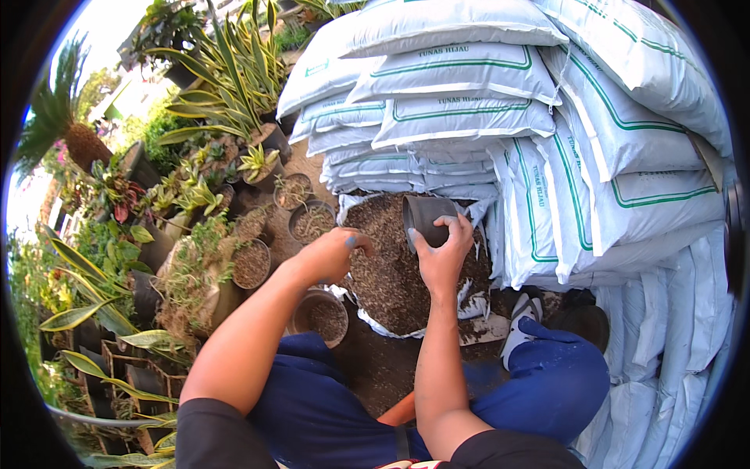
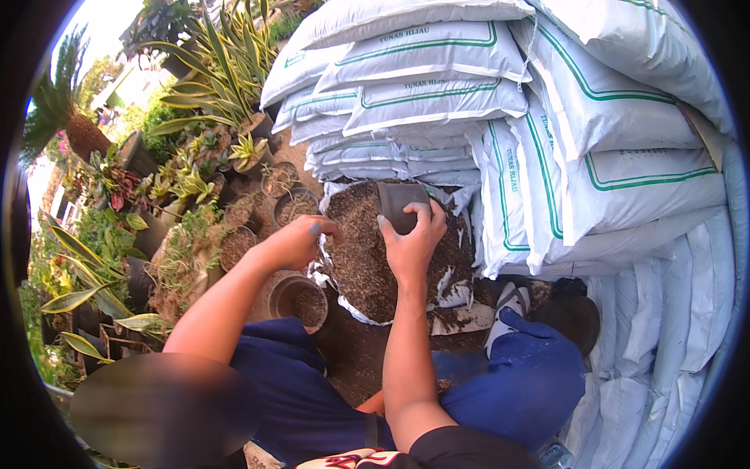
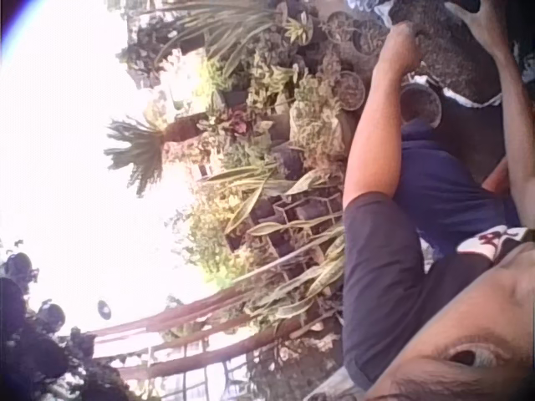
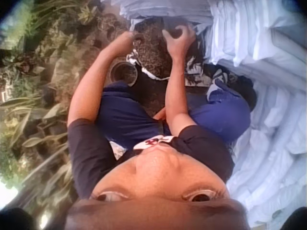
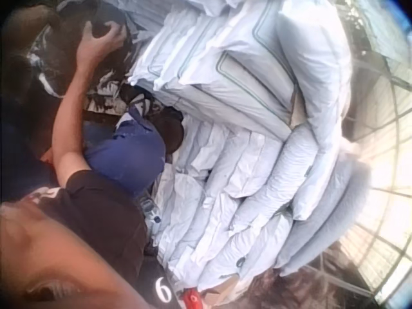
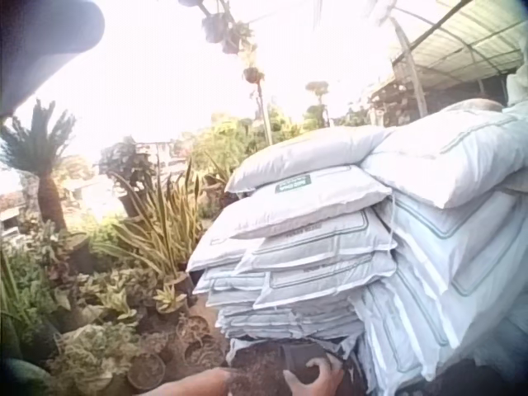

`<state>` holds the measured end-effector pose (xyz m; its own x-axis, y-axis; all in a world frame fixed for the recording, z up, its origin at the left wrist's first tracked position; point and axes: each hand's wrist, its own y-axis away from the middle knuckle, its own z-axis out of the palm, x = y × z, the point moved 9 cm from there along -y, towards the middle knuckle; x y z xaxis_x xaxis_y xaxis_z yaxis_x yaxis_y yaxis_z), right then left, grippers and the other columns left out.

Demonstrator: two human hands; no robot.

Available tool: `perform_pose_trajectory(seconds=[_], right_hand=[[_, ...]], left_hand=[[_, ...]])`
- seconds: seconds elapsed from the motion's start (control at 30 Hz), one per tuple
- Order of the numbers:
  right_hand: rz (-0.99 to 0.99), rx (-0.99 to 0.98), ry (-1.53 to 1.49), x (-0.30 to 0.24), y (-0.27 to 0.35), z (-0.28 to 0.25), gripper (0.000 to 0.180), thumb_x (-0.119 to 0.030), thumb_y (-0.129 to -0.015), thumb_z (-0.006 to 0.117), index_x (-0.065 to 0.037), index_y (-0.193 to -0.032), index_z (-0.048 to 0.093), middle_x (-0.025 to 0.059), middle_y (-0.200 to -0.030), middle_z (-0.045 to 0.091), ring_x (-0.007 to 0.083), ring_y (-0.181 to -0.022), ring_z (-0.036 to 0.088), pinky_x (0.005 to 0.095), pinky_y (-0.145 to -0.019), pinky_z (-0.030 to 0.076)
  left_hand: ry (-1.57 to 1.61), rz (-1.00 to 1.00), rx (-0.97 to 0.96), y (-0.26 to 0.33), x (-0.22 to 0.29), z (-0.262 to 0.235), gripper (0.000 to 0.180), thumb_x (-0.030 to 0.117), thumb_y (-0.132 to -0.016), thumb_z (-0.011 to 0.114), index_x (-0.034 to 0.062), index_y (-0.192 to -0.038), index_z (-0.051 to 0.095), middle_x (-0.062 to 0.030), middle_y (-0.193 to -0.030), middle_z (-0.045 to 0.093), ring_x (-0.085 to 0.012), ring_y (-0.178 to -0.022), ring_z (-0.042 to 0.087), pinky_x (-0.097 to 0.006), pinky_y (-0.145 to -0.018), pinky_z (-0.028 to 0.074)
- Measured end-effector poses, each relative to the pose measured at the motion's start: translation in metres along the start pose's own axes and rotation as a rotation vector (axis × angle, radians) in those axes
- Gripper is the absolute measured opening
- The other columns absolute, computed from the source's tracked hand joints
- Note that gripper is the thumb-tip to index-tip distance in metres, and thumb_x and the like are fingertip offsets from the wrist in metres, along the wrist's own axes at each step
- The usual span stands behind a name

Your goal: The person fills several small black plastic pots with soil from a large open bag, using another small pot as a scoop to transfer the soil.

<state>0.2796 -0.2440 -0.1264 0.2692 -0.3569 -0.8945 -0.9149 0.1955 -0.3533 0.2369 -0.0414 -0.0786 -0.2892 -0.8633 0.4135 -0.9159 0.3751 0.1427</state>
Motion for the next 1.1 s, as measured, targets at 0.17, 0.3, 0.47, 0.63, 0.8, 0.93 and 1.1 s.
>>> perform_pose_trajectory(seconds=[0.17,0.3,0.47,0.63,0.8,0.93,1.1], right_hand=[[0.278,-0.106,0.054,0.051,-0.001,-0.020,0.064,-0.034,-0.075,0.088,-0.001,-0.120,0.057,0.0239,-0.128,0.054,0.0411,-0.122,0.051,0.0486,-0.106,0.040],[0.501,-0.366,0.146,0.115,0.004,-0.032,0.085,-0.048,-0.082,0.079,0.004,-0.142,0.048,0.0290,-0.134,0.058,0.0416,-0.123,0.059,0.0448,-0.105,0.045],[0.692,-0.643,0.318,0.161,0.025,-0.053,0.089,-0.055,-0.086,0.069,0.007,-0.146,0.045,0.0297,-0.129,0.064,0.0392,-0.117,0.065,0.0446,-0.100,0.050],[0.959,-0.812,0.324,0.193,0.056,-0.060,0.084,-0.055,-0.089,0.063,0.007,-0.144,0.048,0.0218,-0.125,0.068,0.0335,-0.103,0.070,0.0458,-0.077,0.057],[1.017,-0.832,0.352,0.189,0.081,-0.039,0.081,-0.064,-0.090,0.054,0.000,-0.140,0.054,0.0176,-0.128,0.064,0.0375,-0.101,0.067,0.0462,-0.066,0.057],[0.988,-0.725,0.268,0.170,0.084,-0.017,0.076,-0.060,-0.092,0.050,0.003,-0.133,0.059,0.0190,-0.123,0.066,0.0361,-0.091,0.068,0.0446,-0.059,0.056],[0.928,-0.667,0.271,0.173,0.063,-0.005,0.077,-0.057,-0.090,0.055,0.007,-0.133,0.058,0.0208,-0.122,0.066,0.0337,-0.089,0.069,0.0429,-0.058,0.056]], left_hand=[[0.040,-0.085,-0.121,0.000,-0.004,0.017,0.042,-0.009,-0.079,0.048,0.0008,-0.113,0.070,-0.0229,-0.110,0.072,-0.0404,-0.110,0.066,-0.046,-0.096,0.053],[0.064,-0.128,-0.236,0.007,-0.003,0.023,0.044,-0.004,-0.083,0.047,0.0020,-0.121,0.069,-0.0225,-0.115,0.072,-0.0375,-0.113,0.068,-0.045,-0.097,0.054],[0.029,-0.198,-0.308,0.023,-0.010,0.030,0.044,0.000,-0.084,0.050,0.0042,-0.124,0.068,-0.0210,-0.116,0.072,-0.0374,-0.112,0.068,-0.044,-0.097,0.054],[-0.005,-0.245,-0.334,0.027,-0.014,0.031,0.037,0.009,-0.090,0.053,0.0059,-0.124,0.068,-0.0195,-0.112,0.073,-0.0372,-0.107,0.069,-0.046,-0.092,0.054],[-0.016,-0.215,-0.344,0.025,-0.020,0.043,0.040,0.012,-0.090,0.053,0.0067,-0.127,0.067,-0.0203,-0.108,0.073,-0.0372,-0.104,0.070,-0.046,-0.092,0.054],[-0.033,-0.186,-0.377,0.021,-0.016,0.047,0.042,0.013,-0.090,0.053,0.0074,-0.129,0.066,-0.0209,-0.110,0.073,-0.0379,-0.105,0.069,-0.046,-0.093,0.054],[-0.068,-0.203,-0.412,0.015,-0.007,0.044,0.043,0.014,-0.091,0.053,0.0088,-0.132,0.065,-0.0218,-0.112,0.072,-0.0389,-0.108,0.068,-0.047,-0.094,0.053]])
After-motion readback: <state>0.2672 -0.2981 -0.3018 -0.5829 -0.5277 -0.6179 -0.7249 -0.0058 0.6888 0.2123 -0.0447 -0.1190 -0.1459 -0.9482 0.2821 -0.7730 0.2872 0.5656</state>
